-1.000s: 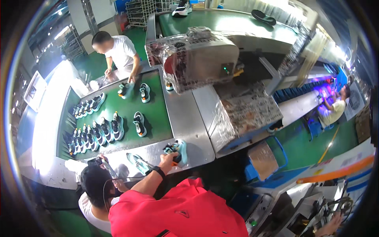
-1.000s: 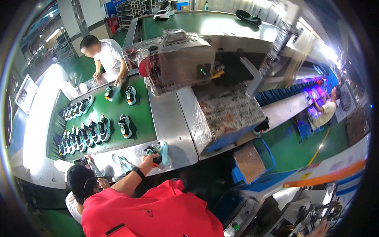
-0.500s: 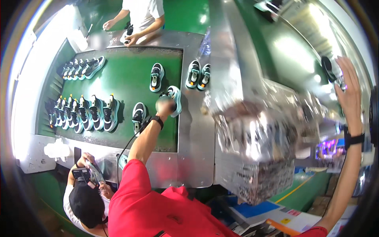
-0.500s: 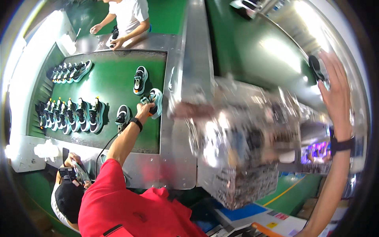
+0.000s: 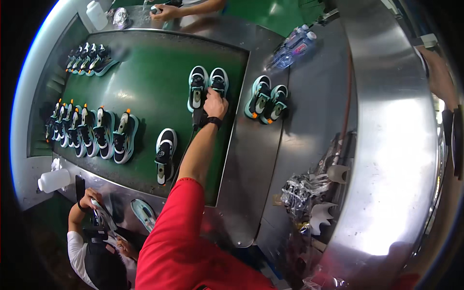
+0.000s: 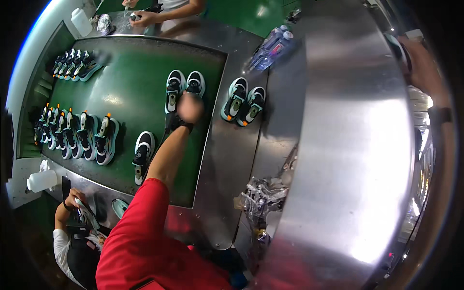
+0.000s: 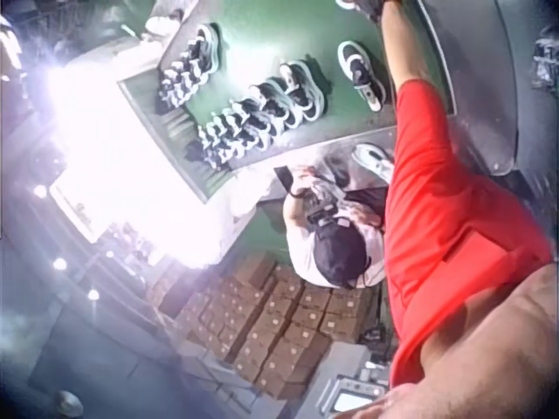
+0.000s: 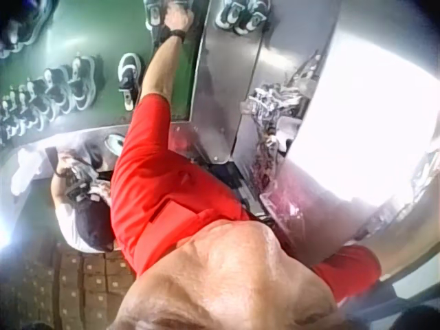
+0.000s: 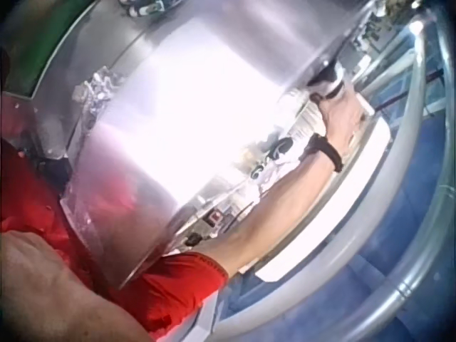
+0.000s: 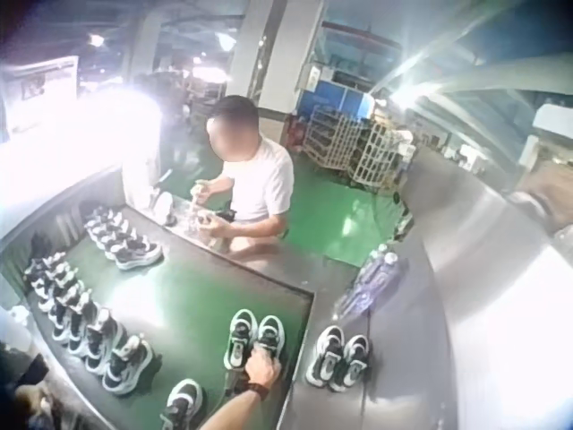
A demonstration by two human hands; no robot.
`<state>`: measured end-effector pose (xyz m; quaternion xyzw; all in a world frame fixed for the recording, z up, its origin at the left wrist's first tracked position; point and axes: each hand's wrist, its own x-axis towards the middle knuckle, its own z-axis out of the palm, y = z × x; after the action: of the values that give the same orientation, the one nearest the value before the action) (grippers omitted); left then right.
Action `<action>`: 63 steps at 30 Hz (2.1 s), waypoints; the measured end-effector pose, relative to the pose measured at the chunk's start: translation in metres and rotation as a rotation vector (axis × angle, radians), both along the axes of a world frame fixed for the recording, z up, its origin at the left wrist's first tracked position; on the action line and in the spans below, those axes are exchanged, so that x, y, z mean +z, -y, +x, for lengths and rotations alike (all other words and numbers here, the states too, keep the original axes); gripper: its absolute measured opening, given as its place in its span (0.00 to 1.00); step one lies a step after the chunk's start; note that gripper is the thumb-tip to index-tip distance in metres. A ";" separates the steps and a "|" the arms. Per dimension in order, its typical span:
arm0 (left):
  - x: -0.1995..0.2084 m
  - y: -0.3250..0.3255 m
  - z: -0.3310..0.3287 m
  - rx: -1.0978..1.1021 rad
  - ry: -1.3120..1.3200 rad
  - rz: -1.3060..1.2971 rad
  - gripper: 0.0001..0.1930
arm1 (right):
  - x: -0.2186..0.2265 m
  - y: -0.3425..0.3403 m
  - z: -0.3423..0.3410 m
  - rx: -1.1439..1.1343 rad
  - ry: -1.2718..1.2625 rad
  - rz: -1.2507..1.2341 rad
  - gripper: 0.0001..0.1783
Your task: Using a lasting machine to shape and bond the upper part of sneakers to the soles in a shoe factory.
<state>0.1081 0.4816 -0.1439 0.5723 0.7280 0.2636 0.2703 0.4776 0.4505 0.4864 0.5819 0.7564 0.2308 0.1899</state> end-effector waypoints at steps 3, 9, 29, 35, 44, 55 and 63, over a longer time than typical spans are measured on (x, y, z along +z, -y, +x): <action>0.004 -0.001 0.006 -0.081 0.090 -0.080 0.34 | 0.007 0.022 -0.017 -0.212 0.185 0.103 0.37; 0.020 0.127 -0.041 -0.266 0.446 0.134 0.40 | -0.008 0.088 -0.014 -0.019 0.099 0.177 0.28; 0.464 0.547 0.097 -1.529 1.899 -0.266 0.45 | -0.017 0.688 -0.260 -0.524 -0.944 1.074 0.45; 0.462 0.717 0.087 -1.764 1.579 -1.111 0.28 | -0.091 0.853 -0.334 -0.903 -1.292 1.427 0.42; 0.407 0.983 0.004 -2.480 0.807 -1.283 0.31 | -0.197 1.051 -0.503 -1.022 -0.850 2.444 0.33; 0.260 1.328 0.045 -2.660 0.325 -0.556 0.35 | -0.232 1.184 -0.660 -1.427 -0.162 2.701 0.30; 0.235 1.442 0.020 -2.734 0.058 -0.041 0.45 | -0.230 1.188 -0.704 -1.707 0.347 2.876 0.30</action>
<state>0.1286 -0.9599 0.0916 0.8190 -0.4148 -0.2103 0.3362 -0.2268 -0.7372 0.2559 -0.4554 0.5924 -0.5816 0.3216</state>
